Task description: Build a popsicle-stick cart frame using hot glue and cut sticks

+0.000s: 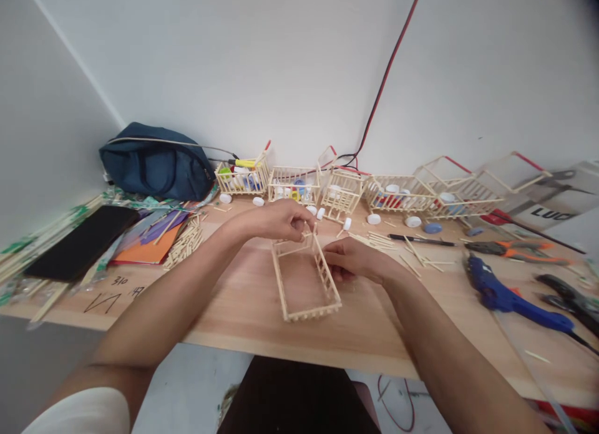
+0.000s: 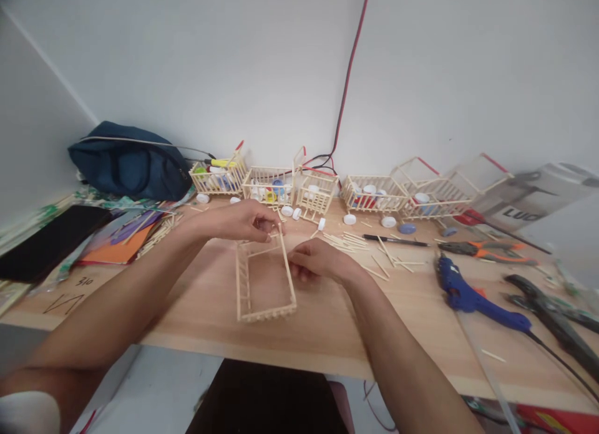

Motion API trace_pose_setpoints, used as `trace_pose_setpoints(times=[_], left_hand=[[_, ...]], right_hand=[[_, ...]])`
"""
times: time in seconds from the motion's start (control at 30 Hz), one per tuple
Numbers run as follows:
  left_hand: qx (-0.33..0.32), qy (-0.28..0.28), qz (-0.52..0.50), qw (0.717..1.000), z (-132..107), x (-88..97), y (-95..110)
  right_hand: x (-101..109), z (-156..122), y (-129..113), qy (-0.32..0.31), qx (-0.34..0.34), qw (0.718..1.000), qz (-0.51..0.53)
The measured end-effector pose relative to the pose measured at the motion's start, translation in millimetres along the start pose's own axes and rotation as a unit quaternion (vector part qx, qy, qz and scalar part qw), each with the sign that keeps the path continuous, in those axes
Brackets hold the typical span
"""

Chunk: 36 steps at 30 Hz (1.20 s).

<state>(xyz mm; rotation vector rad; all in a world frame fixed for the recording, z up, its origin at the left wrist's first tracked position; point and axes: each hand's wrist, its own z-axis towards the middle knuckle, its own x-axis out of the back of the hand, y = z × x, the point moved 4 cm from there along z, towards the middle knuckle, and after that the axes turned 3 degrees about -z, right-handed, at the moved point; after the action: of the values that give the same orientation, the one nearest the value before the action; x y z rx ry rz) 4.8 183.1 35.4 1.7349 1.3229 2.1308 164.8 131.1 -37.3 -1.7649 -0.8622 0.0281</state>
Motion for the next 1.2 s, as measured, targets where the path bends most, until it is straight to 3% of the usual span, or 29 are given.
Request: trace_pose_setpoints(times=[0.13, 0.23, 0.3, 0.57, 1.2], left_hand=[[0.022, 0.022, 0.025, 0.999, -1.5, -0.6, -4.1], [0.027, 0.034, 0.031, 0.999, -1.1, -2.6, -8.9], [0.024, 0.036, 0.029, 0.999, -0.5, -4.1, -11.5], [0.028, 0.02, 0.015, 0.999, 0.5, -5.2, -7.3], [0.011, 0.016, 0.001, 1.0, 0.5, -7.1, -10.2]], right_hand=[[13.3, 2.0, 7.6, 0.088, 0.05, 0.995, -0.011], [20.2, -1.4, 5.4, 0.193, 0.104, 0.974, -0.06], [17.6, -5.9, -0.5, 0.227, 0.132, 0.96, -0.093], [-2.4, -13.6, -15.9, 0.211, 0.19, 0.948, -0.143], [0.2, -10.1, -10.4, 0.228, 0.206, 0.945, -0.112]])
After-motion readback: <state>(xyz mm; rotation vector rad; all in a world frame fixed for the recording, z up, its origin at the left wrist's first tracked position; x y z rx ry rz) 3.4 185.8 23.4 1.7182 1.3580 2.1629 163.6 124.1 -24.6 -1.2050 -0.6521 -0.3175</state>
